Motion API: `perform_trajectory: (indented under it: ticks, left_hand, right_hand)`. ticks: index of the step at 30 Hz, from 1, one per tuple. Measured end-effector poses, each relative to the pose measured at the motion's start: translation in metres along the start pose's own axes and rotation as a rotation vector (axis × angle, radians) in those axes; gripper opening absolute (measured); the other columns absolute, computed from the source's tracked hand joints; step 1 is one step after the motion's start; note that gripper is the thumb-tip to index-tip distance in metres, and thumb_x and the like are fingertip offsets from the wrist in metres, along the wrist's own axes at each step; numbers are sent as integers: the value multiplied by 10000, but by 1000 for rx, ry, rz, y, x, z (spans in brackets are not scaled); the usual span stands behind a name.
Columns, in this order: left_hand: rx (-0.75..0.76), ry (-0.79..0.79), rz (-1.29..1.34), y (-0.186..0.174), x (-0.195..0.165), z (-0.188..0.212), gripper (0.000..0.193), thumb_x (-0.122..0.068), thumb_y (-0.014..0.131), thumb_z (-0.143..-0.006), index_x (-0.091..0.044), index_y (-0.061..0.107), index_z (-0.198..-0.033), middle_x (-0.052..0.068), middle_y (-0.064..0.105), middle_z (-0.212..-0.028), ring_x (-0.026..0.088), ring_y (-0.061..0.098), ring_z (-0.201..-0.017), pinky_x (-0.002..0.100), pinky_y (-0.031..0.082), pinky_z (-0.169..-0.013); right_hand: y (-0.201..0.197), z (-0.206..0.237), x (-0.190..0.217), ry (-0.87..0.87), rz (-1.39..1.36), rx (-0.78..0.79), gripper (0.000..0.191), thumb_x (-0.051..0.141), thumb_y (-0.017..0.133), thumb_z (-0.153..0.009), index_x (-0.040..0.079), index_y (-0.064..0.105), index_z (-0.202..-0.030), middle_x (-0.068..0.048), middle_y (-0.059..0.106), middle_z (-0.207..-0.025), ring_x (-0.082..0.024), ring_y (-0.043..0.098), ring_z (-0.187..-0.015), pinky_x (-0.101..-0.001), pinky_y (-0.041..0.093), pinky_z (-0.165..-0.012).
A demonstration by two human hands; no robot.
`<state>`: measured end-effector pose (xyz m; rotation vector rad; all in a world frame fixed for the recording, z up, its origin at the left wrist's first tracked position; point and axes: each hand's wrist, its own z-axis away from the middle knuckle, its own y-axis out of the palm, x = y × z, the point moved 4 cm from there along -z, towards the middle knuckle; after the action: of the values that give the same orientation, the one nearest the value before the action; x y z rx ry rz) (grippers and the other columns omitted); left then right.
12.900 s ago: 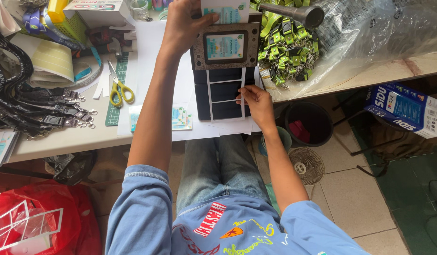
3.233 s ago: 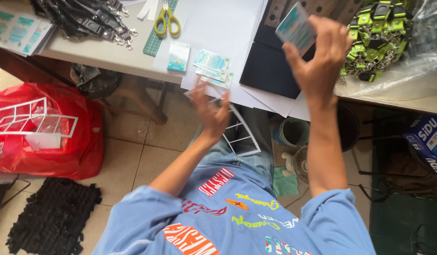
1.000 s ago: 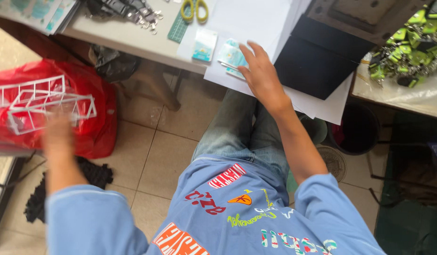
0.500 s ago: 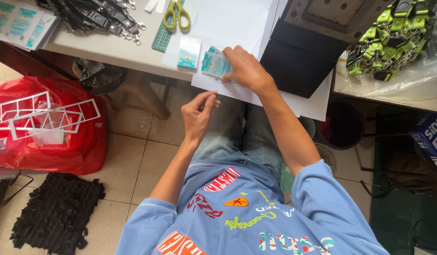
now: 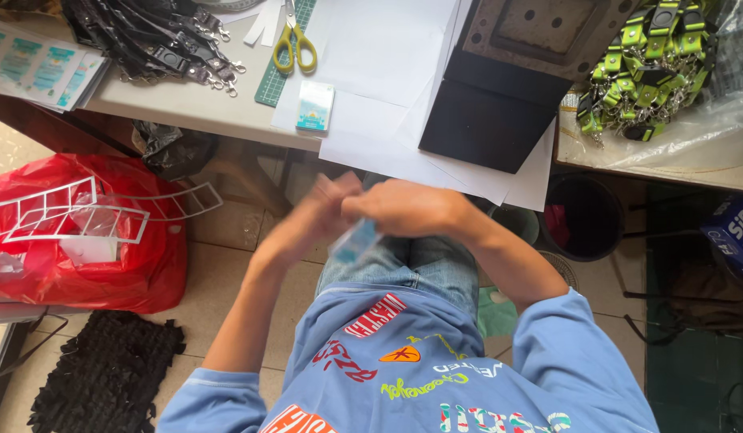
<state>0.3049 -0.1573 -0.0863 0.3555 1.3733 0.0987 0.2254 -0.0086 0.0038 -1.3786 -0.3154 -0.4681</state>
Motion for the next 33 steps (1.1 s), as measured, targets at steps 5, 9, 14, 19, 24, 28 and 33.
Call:
perform_trajectory:
  ticks: [5, 9, 14, 19, 24, 28, 33]
  left_hand:
    - [318, -293, 281, 47, 47, 8, 609, -515, 560, -931, -78, 526, -1354, 89, 703, -1223, 215, 695, -1037, 384, 573, -907]
    - [-73, -103, 405, 43, 53, -6, 466, -297, 611, -994, 10, 545, -1339, 94, 669, -1140, 205, 678, -1011, 378, 576, -881]
    - [-180, -142, 555, 50, 58, -7, 501, -350, 530, -990, -47, 524, -1388, 79, 681, -1115, 172, 655, -927, 352, 469, -631]
    - [-176, -150, 713, 59, 55, -7, 511, -243, 499, -920, 18, 477, -1359, 125, 675, -1194, 253, 702, -1053, 422, 642, -871]
    - [-237, 61, 582, 41, 21, -4, 504, -231, 485, -1012, 51, 499, -1428, 181, 683, -1306, 267, 703, -1133, 377, 605, -852]
    - [-239, 244, 423, 30, -5, 4, 451, -182, 509, -1065, 100, 511, -1417, 210, 676, -1301, 304, 710, -1138, 408, 619, -950]
    - [-262, 265, 337, 33, -13, 4, 436, -133, 578, -1045, 143, 531, -1381, 232, 626, -1310, 292, 666, -1142, 457, 635, -963]
  right_hand:
    - [-11, 11, 21, 78, -169, 13, 341, 119, 660, -905, 32, 544, -1214, -165, 641, -1150, -329, 639, -1127, -399, 516, -936]
    - [-29, 20, 39, -144, -46, -334, 819, 174, 810, -683, 61, 468, -1418, -224, 536, -1349, -405, 544, -1238, -459, 442, -1034]
    - [-17, 17, 44, -127, 98, -438, 1220, 346, 880, -504, 95, 334, -1565, -272, 471, -1458, -450, 494, -1324, -505, 392, -1097]
    - [0, 15, 12, 158, -129, -243, 1084, 278, 876, -689, 148, 331, -1617, -151, 553, -1412, -341, 555, -1321, -438, 465, -1136]
    - [-13, 24, -11, -68, -328, -695, 955, 222, 876, -799, 55, 343, -1573, -167, 530, -1470, -291, 584, -1279, -413, 513, -1040]
    - [0, 21, -45, 222, -855, -842, 444, 136, 735, -1032, 45, 634, -1455, -77, 665, -1230, -93, 653, -973, -269, 564, -829]
    - [23, 8, -56, 275, -897, -777, 280, 115, 753, -964, 9, 731, -1223, -10, 704, -975, -43, 607, -780, -210, 511, -673]
